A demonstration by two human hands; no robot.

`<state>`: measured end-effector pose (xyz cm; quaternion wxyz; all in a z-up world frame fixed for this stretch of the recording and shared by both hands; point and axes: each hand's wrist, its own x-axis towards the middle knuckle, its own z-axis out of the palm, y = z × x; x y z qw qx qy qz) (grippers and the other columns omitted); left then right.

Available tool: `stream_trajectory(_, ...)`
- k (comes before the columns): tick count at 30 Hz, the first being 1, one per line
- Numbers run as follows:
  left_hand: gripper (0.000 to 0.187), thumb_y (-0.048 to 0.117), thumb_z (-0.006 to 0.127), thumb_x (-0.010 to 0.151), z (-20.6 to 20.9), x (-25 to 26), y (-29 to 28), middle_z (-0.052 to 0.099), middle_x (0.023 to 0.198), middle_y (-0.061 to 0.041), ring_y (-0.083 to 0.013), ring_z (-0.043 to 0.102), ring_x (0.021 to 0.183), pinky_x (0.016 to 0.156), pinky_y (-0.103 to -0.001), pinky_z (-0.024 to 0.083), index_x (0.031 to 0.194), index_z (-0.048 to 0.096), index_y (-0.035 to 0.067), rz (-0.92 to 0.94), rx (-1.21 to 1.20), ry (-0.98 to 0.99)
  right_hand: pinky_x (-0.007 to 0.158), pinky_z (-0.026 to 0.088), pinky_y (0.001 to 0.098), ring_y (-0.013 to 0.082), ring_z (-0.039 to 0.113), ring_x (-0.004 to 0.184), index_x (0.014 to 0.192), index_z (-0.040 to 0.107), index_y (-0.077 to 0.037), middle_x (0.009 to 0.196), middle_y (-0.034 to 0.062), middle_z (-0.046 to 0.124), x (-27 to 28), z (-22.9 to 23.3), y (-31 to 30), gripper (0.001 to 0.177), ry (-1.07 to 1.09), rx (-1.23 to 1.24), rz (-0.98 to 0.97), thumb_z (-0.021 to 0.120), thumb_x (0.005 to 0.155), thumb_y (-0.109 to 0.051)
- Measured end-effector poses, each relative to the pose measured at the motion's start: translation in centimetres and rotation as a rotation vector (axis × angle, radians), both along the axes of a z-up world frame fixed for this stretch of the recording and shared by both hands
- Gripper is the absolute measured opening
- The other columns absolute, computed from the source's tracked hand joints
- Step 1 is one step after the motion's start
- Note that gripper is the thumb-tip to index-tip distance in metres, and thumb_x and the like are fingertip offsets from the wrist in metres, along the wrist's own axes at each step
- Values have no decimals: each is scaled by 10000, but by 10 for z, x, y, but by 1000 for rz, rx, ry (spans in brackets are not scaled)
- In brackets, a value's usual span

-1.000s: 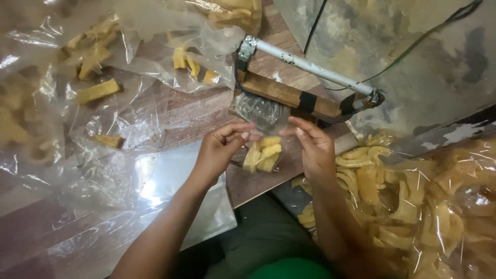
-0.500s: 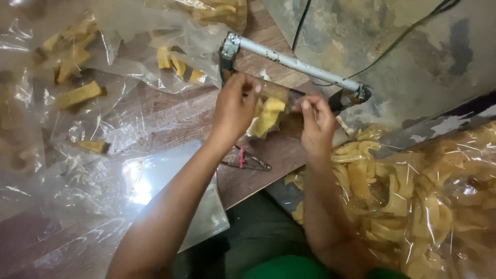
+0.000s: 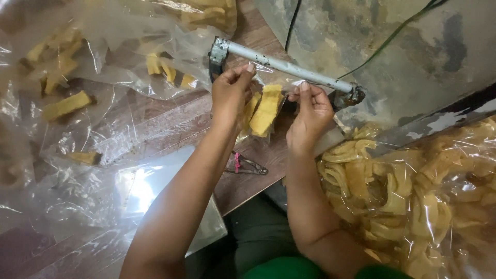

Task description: A person is manually packaging small food items by picking them up from a pile and placing them into individual plastic bags.

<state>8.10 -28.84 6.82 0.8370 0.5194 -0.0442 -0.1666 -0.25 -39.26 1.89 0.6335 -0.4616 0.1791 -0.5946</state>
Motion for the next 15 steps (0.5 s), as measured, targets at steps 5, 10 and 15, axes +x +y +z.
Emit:
stream_trajectory(5,262,186,766,877,-2,1,-2,706,847,-79,-61,580,570,483,-165,486,1050,741,-9,-14,9,-11,624,561,250,163,674,605,892,696,9,728,121,681,0,1,-1,88,-18,-9,3,712,955,-50)
stream_trajectory(10,298,240,783,874,-2,-14,25,695,874,-95,-100,580,632,557,-232,531,1072,747,20,-17,25,-48,671,555,261,162,678,635,897,688,-4,744,104,680,-17,7,12,98,26,-27,57,704,967,-69)
stream_trajectory(15,204,223,762,904,-8,-63,72,705,953,-98,-187,630,906,834,-352,567,1034,760,67,87,150,-278,925,506,330,193,673,942,1111,644,-47,1033,110,700,-40,7,59,239,228,-308,-117,788,921,-31)
